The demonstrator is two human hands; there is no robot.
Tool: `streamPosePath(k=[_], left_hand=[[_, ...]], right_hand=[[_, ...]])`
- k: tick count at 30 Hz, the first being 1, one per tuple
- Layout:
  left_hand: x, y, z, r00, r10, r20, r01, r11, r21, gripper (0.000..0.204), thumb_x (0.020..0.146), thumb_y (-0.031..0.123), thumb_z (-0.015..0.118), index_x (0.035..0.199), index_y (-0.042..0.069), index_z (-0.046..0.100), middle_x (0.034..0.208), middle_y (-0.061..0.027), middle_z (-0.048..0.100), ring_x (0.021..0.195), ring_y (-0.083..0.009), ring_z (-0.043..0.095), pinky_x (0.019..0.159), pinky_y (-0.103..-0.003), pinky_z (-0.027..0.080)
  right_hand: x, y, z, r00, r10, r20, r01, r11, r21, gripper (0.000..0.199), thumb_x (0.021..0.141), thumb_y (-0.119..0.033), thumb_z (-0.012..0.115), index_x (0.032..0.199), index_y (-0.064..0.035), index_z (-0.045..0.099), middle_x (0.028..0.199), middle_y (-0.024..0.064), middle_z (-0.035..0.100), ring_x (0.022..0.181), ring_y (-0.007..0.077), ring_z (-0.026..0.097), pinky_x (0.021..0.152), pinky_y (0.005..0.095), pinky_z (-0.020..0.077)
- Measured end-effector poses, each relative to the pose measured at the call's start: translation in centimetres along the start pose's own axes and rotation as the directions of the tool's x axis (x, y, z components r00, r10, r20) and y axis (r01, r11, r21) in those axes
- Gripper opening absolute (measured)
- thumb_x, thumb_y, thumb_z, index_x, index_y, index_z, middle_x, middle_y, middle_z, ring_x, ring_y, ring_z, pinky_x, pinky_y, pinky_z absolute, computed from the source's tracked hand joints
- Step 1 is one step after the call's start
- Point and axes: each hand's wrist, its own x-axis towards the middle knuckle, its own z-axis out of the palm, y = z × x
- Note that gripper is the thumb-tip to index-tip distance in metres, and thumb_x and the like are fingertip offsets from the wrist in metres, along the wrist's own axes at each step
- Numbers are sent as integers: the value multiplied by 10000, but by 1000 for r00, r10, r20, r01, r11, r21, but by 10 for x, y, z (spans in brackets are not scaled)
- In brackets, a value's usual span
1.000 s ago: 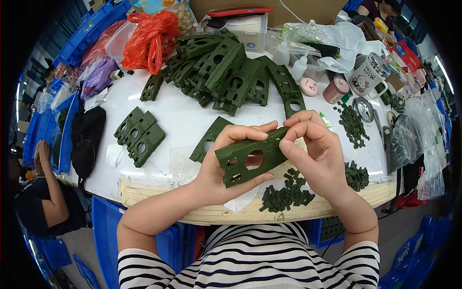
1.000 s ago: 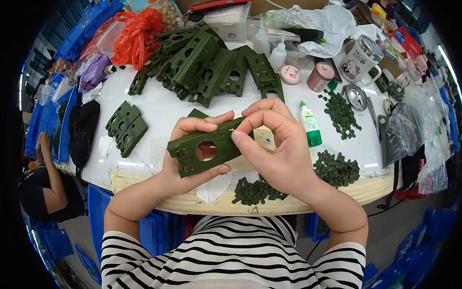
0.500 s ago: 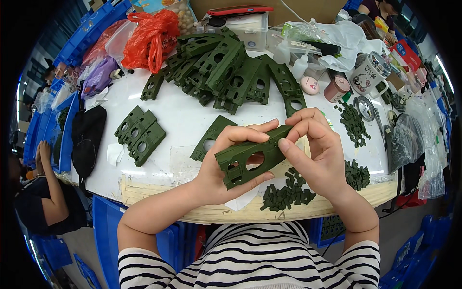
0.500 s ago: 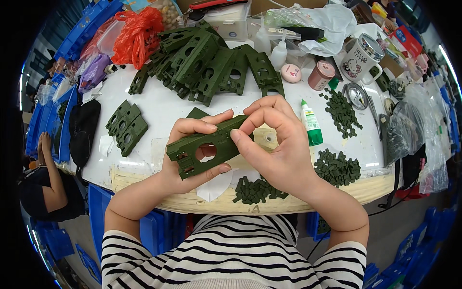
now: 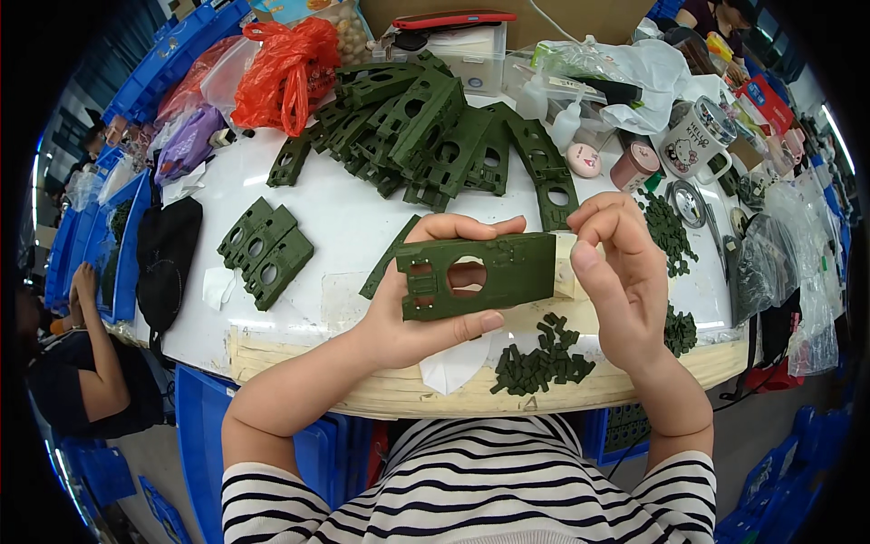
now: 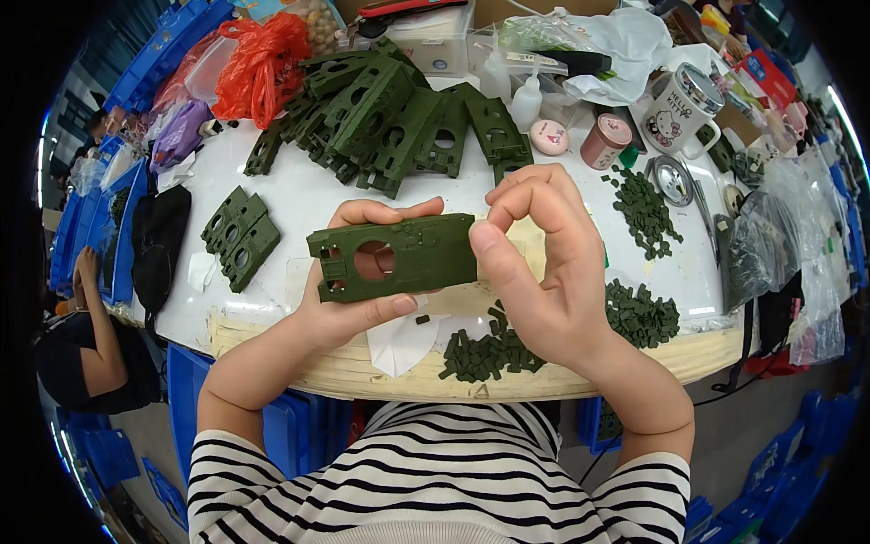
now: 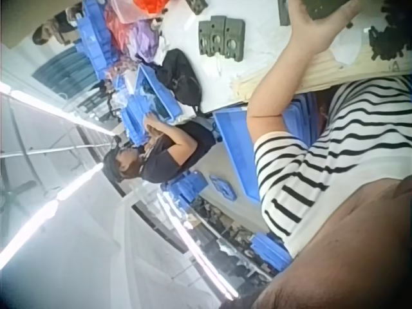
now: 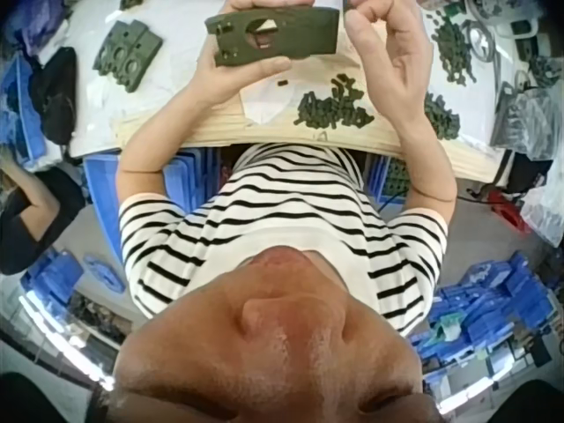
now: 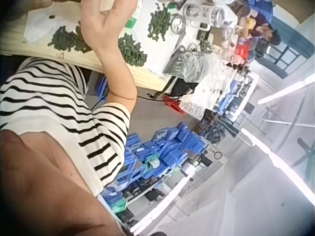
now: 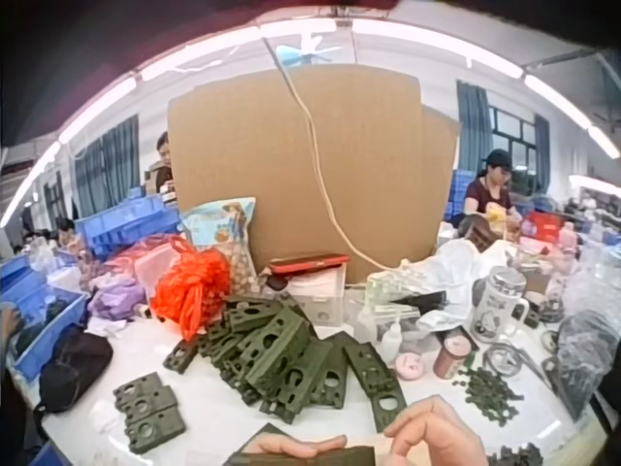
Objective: Gluing small green plastic accessory parts onto toy tank bodies at a factory workbench.
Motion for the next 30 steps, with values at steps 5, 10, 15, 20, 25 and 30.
streamPosePath(k=[5,10,15,20,25,30], left_hand=[[6,9,-5,985,-57,-160,27,982,-185,628,842,-32,601,1364,97,277,1408,-211,379,1240,-296,472,981,-443,482],[13,14,-26,961,-13,-278,-42,981,-190,567,871,34,569,1367,98,302,1369,-177,429,1200,-287,511,964,-441,483],[12,17,-27,967,-44,-252,-12,976,-218,590,856,42,575,1382,84,313,1340,-154,457,1154,-255,541,935,-414,499],[14,18,-26,971,-40,-235,-9,979,-202,612,844,37,582,1392,84,313,1330,-142,473,1148,-239,542,930,-405,497],[11,17,-26,967,-50,-249,0,981,-194,635,839,31,594,1402,91,306,1312,-126,489,1153,-234,539,922,-398,499],[10,17,-23,969,-61,-241,14,981,-194,629,838,33,598,1397,100,318,1283,-117,499,1140,-229,544,914,-395,503]], right_hand=[[4,-3,-12,994,-23,108,27,999,-42,112,799,-41,666,787,14,569,767,54,559,717,138,518,677,247,422],[-3,-12,-5,837,107,537,54,960,-276,59,785,-48,685,808,-31,633,726,86,613,613,233,593,568,320,484],[-17,2,16,747,107,656,206,901,-382,87,775,-80,690,812,-21,638,750,89,612,671,272,612,598,346,494],[-31,18,36,743,-54,667,477,743,-470,103,700,-64,620,788,-15,599,744,85,574,699,244,608,587,338,511],[-40,14,47,614,-128,779,708,526,-471,205,675,-83,604,852,19,616,752,61,569,701,178,580,556,279,490],[-45,16,54,571,-214,793,798,373,-474,147,628,-110,593,727,-1,586,700,56,553,660,159,552,533,246,467]])
